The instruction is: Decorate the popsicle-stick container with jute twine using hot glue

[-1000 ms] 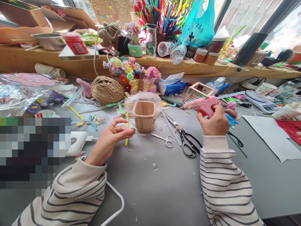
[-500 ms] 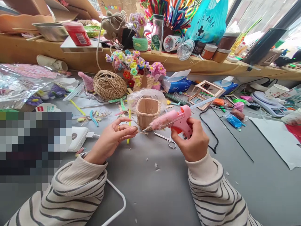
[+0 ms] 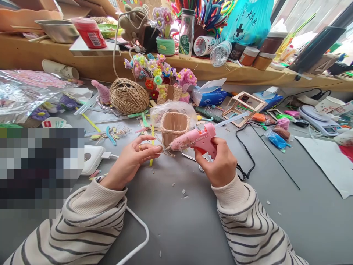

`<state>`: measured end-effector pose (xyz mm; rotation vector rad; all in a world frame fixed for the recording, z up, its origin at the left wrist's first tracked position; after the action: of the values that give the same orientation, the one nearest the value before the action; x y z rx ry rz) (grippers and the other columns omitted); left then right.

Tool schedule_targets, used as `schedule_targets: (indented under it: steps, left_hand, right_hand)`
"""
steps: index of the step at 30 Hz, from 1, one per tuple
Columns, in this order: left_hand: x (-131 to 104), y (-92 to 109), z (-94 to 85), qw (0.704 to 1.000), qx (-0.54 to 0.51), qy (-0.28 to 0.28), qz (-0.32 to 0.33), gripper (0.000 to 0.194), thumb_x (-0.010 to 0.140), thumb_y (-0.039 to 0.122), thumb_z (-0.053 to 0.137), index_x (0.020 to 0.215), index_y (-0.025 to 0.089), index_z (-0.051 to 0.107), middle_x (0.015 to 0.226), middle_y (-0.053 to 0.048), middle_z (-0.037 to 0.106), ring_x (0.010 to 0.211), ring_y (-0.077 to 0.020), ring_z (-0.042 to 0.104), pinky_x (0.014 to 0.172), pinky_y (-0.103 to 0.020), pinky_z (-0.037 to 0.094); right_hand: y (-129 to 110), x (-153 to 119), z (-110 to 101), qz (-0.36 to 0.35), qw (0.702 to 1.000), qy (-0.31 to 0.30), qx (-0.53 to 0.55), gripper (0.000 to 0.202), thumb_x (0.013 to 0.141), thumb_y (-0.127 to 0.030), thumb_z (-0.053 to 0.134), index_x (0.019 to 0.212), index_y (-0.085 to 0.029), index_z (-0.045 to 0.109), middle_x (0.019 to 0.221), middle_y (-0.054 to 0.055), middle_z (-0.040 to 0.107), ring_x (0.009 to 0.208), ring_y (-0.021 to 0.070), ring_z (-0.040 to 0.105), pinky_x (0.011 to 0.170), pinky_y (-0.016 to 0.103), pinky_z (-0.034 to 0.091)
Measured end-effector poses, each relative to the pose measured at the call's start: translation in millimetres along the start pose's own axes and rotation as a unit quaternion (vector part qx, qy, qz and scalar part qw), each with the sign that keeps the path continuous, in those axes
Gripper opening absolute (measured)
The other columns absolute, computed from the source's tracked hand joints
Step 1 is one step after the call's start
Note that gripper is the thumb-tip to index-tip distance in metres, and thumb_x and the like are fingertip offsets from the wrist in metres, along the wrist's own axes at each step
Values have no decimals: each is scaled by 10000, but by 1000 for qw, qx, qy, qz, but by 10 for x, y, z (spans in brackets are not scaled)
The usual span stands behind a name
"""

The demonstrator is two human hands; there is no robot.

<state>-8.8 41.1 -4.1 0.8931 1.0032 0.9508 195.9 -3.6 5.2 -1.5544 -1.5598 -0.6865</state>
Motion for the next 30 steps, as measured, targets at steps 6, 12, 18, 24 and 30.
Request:
schedule_targets:
  steps: [6,12,18,24,30]
  left_hand:
    - [-4,10,-2,999,21,16,19,407,550,238,744,876,167,510,598,38,625,580,-79,557,642,-217,429]
    - [-8,20,6,999,30,26,23,390,550,237,743,858,169,515,571,48,616,573,-82,547,631,-212,398]
    - [-8,20,3,999,32,27,13,398,552,241,743,867,175,510,573,55,618,598,-85,554,639,-205,384]
    - [-8,17,0,999,32,25,13,402,546,244,745,865,174,510,569,54,616,597,-90,554,636,-211,384]
    - [-10,14,-3,999,25,23,12,401,538,250,748,860,179,519,584,47,628,607,-97,567,649,-219,393]
  right_hand:
    - [-15,-20,17,6,1000,-14,10,384,610,-396,649,873,-159,501,679,14,607,464,115,524,434,228,431]
    - [-24,-22,24,0,1000,-10,6,387,607,-395,660,867,-153,506,664,14,608,465,115,528,432,224,435]
    - [-22,-22,28,9,1000,-14,-5,370,613,-403,651,851,-157,511,621,-5,583,438,105,507,415,219,430]
    - [-21,-37,36,13,1000,-18,2,368,622,-410,640,856,-157,511,622,-4,583,442,109,511,418,225,434]
    - [-24,-36,35,22,999,-28,-6,364,619,-420,630,850,-165,511,668,19,608,456,124,525,419,241,431]
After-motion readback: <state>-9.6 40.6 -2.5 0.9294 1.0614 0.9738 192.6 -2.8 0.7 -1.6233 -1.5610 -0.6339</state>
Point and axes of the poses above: each hand's wrist, its own x-axis towards the middle knuckle, its own z-axis out of the palm, y = z × x, the point moved 2 cm from there along x, towards the middle knuckle
